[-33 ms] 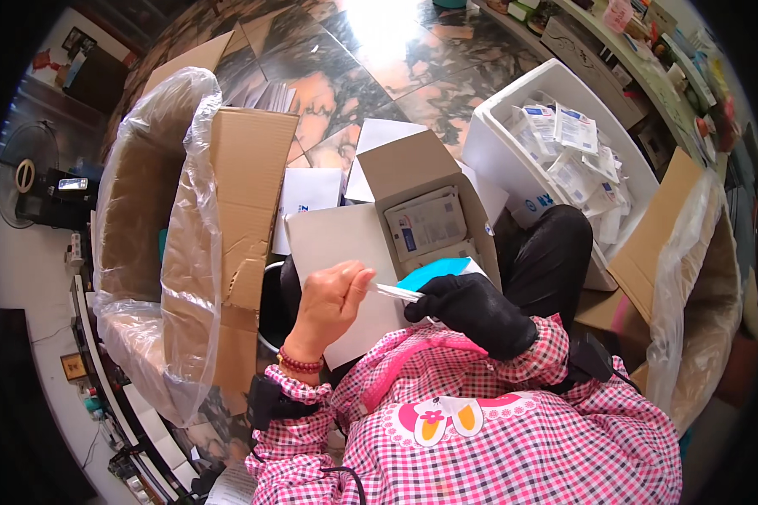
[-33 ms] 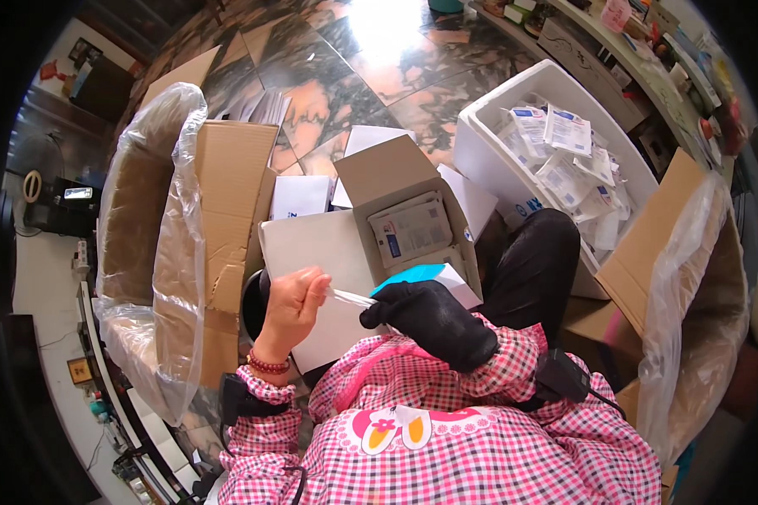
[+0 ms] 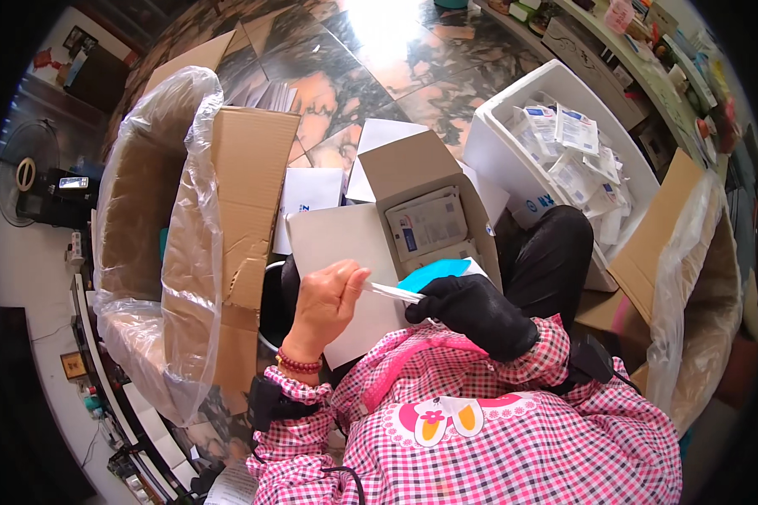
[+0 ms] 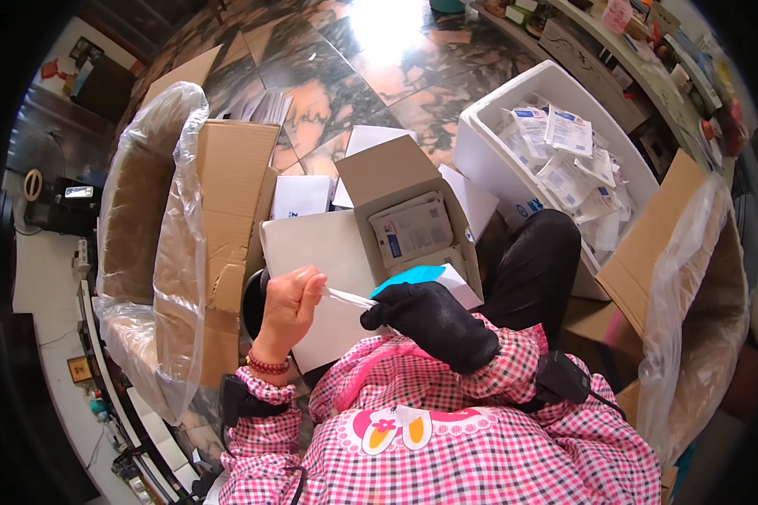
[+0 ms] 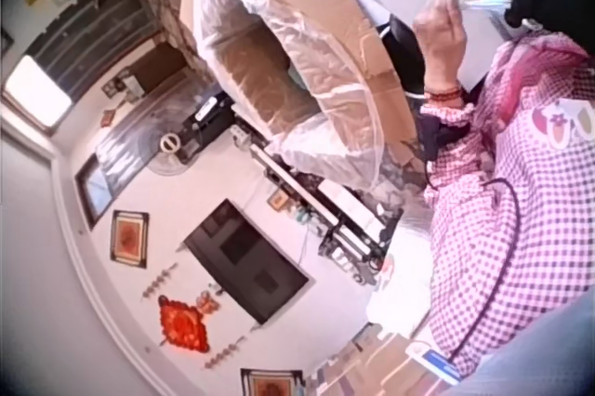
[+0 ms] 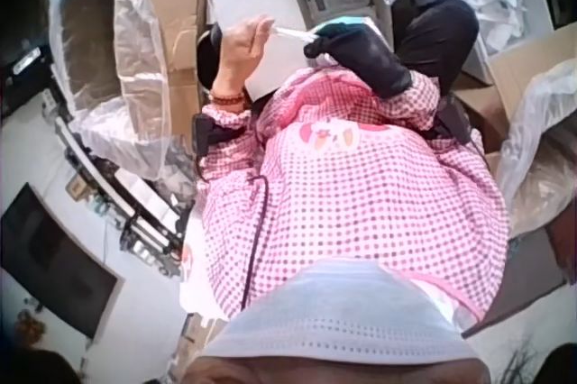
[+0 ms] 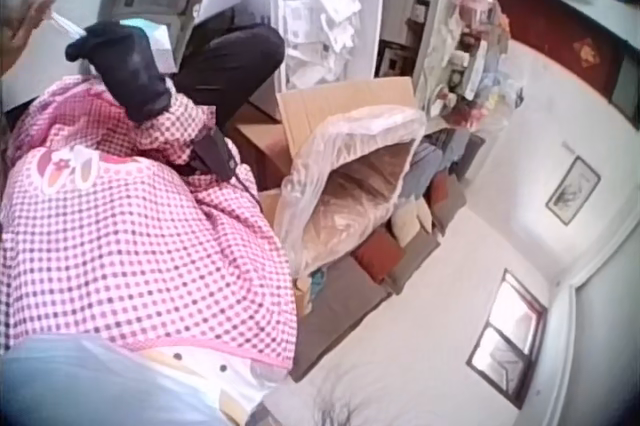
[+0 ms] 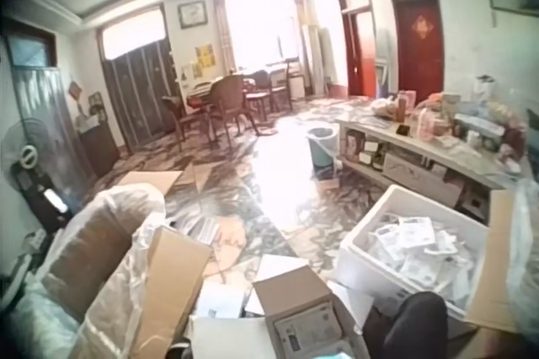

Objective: Sorting and packing green medical face masks into cardboard boxes.

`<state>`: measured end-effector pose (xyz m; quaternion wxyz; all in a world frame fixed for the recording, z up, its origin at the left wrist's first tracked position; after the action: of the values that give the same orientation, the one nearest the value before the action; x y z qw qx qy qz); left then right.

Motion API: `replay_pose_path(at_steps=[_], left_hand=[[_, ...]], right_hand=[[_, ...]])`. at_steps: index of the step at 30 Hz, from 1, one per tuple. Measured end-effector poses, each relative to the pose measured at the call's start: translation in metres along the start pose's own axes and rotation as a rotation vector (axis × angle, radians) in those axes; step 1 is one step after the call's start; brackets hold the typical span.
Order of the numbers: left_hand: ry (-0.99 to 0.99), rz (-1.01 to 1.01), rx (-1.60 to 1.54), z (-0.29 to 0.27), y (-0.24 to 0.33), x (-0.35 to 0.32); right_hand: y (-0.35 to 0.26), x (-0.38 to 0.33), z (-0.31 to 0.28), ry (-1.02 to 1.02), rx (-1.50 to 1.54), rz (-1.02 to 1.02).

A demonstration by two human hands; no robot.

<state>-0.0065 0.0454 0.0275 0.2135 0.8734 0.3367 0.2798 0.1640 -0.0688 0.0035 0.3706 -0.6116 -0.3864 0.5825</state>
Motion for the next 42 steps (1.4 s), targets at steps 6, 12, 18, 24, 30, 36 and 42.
replay_pose_path(at_steps=[6, 12, 18, 24, 30, 36, 42], left_hand=[[0.256, -0.646, -0.039, -0.075, -0.091, -0.071], [0.183, -0.609, 0.256, -0.019, -0.150, -0.126], [0.013, -0.685, 0.446, 0.012, -0.200, -0.162], [0.062, -0.814, 0.398, 0.008, -0.238, -0.200], [0.094, -0.918, 0.203, -0.020, -0.168, -0.167], [0.345, -0.321, -0.023, -0.054, 0.035, -0.040], [0.187, -0.060, -0.324, 0.051, 0.058, 0.021]], right_hand=[[-0.013, -0.028, -0.093, 0.458, -0.267, -0.549], [-0.003, 0.002, -0.059, 0.310, 0.309, -0.124], [-0.034, 0.001, -0.060, 0.349, -0.089, -0.430], [-0.039, 0.000, -0.059, 0.349, 0.301, -0.325], [-0.067, 0.000, -0.058, 0.311, 0.351, -0.224], [-0.084, 0.000, -0.059, 0.214, 0.362, -0.314], [-0.118, -0.010, -0.050, 0.181, -0.081, -0.552]])
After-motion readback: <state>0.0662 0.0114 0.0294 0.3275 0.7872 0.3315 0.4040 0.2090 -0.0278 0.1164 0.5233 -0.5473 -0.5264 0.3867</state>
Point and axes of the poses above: each hand's wrist, its own x-axis towards the middle knuckle, its own z-axis out of the palm, y = z × x, the point moved 7 cm from there along x, towards the middle knuckle, and after that the axes turned 7 degrees about y, right-handed, at the moved point
